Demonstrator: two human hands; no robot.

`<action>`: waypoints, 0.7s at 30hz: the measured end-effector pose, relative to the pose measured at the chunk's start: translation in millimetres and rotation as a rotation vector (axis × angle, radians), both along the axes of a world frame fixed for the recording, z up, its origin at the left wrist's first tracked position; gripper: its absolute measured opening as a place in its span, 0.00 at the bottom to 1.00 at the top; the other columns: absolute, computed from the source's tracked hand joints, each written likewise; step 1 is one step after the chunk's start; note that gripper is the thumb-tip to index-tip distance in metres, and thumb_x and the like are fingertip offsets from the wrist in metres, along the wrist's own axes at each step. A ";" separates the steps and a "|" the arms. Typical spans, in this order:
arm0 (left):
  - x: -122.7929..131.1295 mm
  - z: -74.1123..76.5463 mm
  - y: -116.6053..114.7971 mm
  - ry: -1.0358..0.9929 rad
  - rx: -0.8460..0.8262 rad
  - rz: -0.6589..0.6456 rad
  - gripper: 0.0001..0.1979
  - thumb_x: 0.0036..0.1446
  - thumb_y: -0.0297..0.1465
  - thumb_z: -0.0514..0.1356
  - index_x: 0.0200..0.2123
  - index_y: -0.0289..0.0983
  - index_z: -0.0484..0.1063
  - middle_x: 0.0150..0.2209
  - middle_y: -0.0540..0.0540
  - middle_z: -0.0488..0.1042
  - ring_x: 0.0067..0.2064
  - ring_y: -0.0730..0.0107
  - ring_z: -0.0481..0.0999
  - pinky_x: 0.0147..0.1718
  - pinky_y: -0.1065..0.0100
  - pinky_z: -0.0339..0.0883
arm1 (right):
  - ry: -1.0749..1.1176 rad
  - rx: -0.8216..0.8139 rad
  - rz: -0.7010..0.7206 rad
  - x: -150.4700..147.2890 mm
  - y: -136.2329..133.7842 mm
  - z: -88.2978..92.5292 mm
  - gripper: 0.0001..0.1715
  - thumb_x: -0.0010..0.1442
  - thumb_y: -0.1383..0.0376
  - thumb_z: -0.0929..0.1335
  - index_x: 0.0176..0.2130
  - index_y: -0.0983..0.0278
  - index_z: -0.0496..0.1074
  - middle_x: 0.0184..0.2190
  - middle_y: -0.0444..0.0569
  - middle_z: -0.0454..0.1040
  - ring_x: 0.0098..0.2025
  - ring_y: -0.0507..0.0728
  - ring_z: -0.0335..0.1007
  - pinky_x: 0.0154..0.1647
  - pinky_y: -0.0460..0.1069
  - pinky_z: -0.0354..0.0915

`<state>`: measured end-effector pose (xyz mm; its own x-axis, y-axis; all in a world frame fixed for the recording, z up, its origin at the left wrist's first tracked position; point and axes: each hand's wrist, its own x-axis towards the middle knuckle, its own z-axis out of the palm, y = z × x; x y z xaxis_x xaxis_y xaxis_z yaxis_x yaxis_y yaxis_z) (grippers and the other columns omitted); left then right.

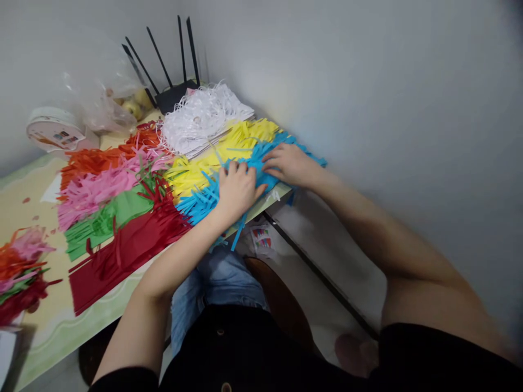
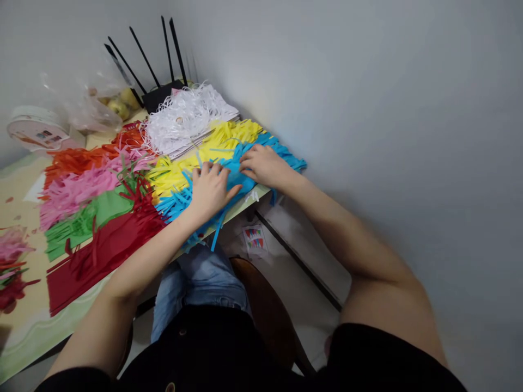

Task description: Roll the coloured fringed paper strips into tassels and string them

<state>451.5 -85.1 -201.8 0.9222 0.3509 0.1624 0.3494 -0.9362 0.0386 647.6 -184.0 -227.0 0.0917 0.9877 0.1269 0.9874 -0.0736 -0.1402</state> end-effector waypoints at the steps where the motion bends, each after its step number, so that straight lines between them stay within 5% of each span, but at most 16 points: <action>1: 9.0 0.6 0.8 0.013 -0.012 0.005 0.18 0.72 0.36 0.54 0.52 0.31 0.79 0.54 0.30 0.79 0.62 0.39 0.70 0.57 0.44 0.62 | -0.008 0.028 -0.031 -7.0 -2.2 3.7 0.22 0.71 0.60 0.62 0.48 0.65 0.83 0.57 0.59 0.80 0.59 0.71 0.69 0.59 0.64 0.63; 6: 32.6 6.7 16.5 0.056 -0.066 0.107 0.18 0.70 0.25 0.49 0.47 0.33 0.80 0.46 0.32 0.83 0.56 0.42 0.76 0.52 0.46 0.64 | 0.105 -0.001 -0.251 -60.3 -8.2 -4.1 0.27 0.73 0.64 0.56 0.51 0.72 0.79 0.50 0.68 0.80 0.56 0.70 0.73 0.60 0.62 0.65; 11: 26.5 25.4 22.7 -0.046 -0.059 0.169 0.16 0.71 0.28 0.48 0.50 0.36 0.76 0.50 0.35 0.81 0.58 0.44 0.74 0.54 0.48 0.62 | 0.146 -0.095 -0.136 -92.7 25.1 -34.0 0.27 0.69 0.69 0.57 0.59 0.76 0.74 0.62 0.69 0.73 0.69 0.70 0.63 0.70 0.63 0.59; 16: 27.1 45.8 31.3 -0.195 -0.132 0.213 0.11 0.69 0.29 0.53 0.46 0.39 0.75 0.49 0.38 0.81 0.57 0.45 0.74 0.55 0.48 0.62 | 0.161 -0.145 -0.097 -97.1 37.4 -47.5 0.28 0.70 0.64 0.59 0.59 0.73 0.75 0.66 0.71 0.69 0.73 0.78 0.57 0.71 0.75 0.51; 21: 35.3 76.3 58.0 -0.451 -0.312 0.230 0.05 0.60 0.24 0.60 0.34 0.39 0.72 0.37 0.43 0.79 0.49 0.49 0.76 0.53 0.49 0.64 | 0.199 -0.113 -0.048 -78.3 37.6 -47.5 0.33 0.69 0.63 0.60 0.68 0.71 0.68 0.71 0.65 0.66 0.72 0.73 0.62 0.71 0.70 0.58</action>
